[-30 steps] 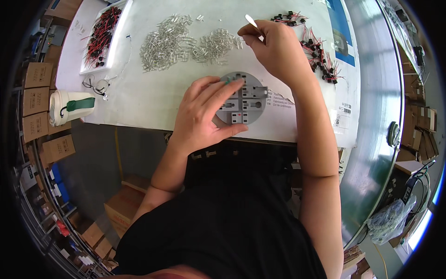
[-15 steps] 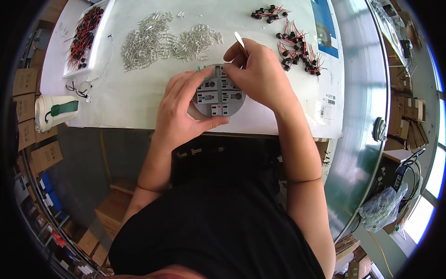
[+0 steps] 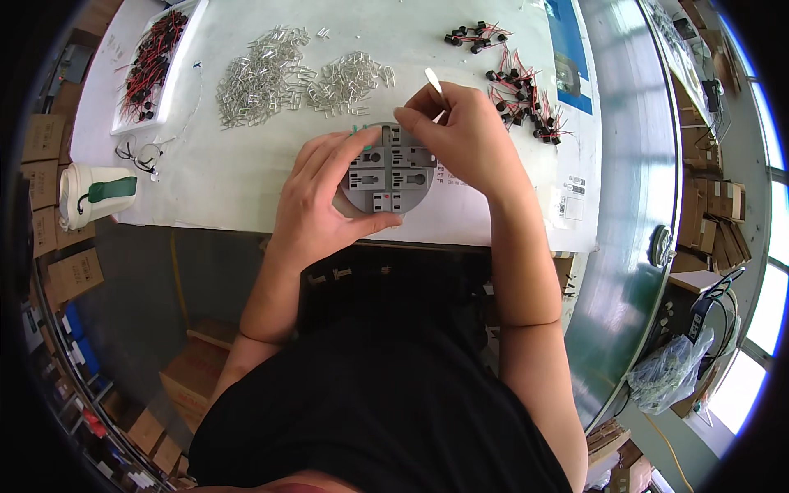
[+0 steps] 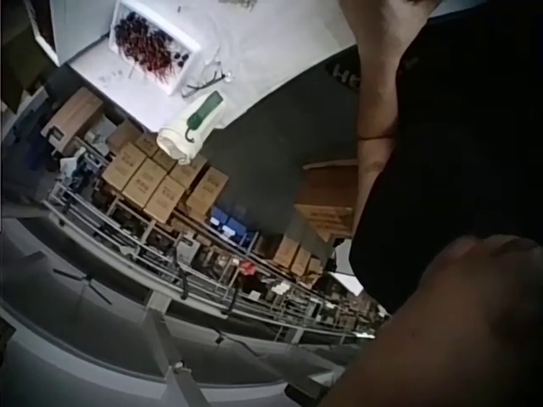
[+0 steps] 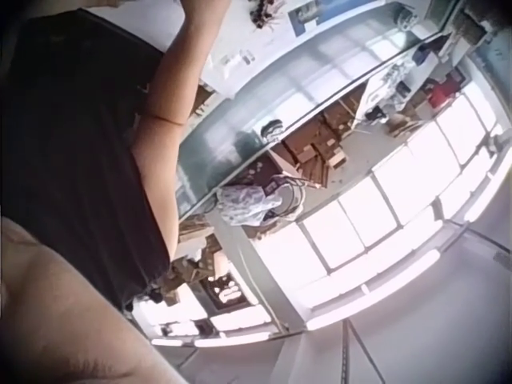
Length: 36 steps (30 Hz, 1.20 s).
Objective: Assembling small precision components into a circular jig at a workbench.
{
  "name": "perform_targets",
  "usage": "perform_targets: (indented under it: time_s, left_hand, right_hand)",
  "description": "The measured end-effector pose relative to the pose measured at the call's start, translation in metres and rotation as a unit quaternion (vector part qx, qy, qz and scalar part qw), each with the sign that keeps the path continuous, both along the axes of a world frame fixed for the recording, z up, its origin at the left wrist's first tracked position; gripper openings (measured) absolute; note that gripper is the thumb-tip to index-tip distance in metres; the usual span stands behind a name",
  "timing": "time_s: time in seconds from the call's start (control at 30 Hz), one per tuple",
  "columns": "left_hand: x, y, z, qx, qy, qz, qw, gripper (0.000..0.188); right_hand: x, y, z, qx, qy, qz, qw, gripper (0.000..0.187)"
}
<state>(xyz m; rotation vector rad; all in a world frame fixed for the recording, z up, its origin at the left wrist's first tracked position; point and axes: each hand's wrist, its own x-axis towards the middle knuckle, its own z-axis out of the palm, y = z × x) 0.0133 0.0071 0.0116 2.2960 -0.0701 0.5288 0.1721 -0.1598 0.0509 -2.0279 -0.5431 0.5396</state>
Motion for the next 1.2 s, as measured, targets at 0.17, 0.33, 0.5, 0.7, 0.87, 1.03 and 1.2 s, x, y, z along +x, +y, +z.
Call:
perform_targets:
  time_s: [0.17, 0.33, 0.5, 0.7, 0.87, 1.03, 1.2]
  left_hand:
    - [0.001, 0.000, 0.000, -0.001, 0.008, 0.000, 1.000, 0.096]
    - [0.001, 0.000, -0.001, 0.000, 0.008, 0.000, 1.000, 0.095]
    - [0.001, 0.000, 0.000, -0.002, 0.007, -0.004, 1.000, 0.096]
    - [0.003, 0.005, 0.004, -0.004, -0.010, -0.018, 1.000, 0.088]
    - [0.002, 0.008, 0.008, -0.090, -0.038, 0.020, 0.995, 0.057]
    - [0.018, 0.001, 0.026, -0.162, 0.042, 0.029, 0.985, 0.026]
    - [0.042, 0.001, 0.034, 0.044, 0.032, -0.021, 0.998, 0.020]
  right_hand:
    - [0.001, -0.001, 0.003, -0.035, 0.000, 0.043, 0.998, 0.026]
    - [-0.004, 0.005, 0.001, -0.052, -0.013, 0.039, 0.998, 0.021]
    - [0.005, 0.000, -0.008, -0.040, 0.015, 0.059, 0.997, 0.021]
    - [0.008, -0.009, -0.008, 0.027, 0.041, 0.059, 0.997, 0.024]
    - [0.006, -0.021, 0.000, 0.127, 0.116, -0.045, 0.984, 0.034]
    - [0.006, -0.025, -0.007, 0.149, 0.125, -0.067, 0.979, 0.032]
    - [0.005, -0.032, -0.007, 0.185, 0.135, -0.091, 0.969, 0.034]
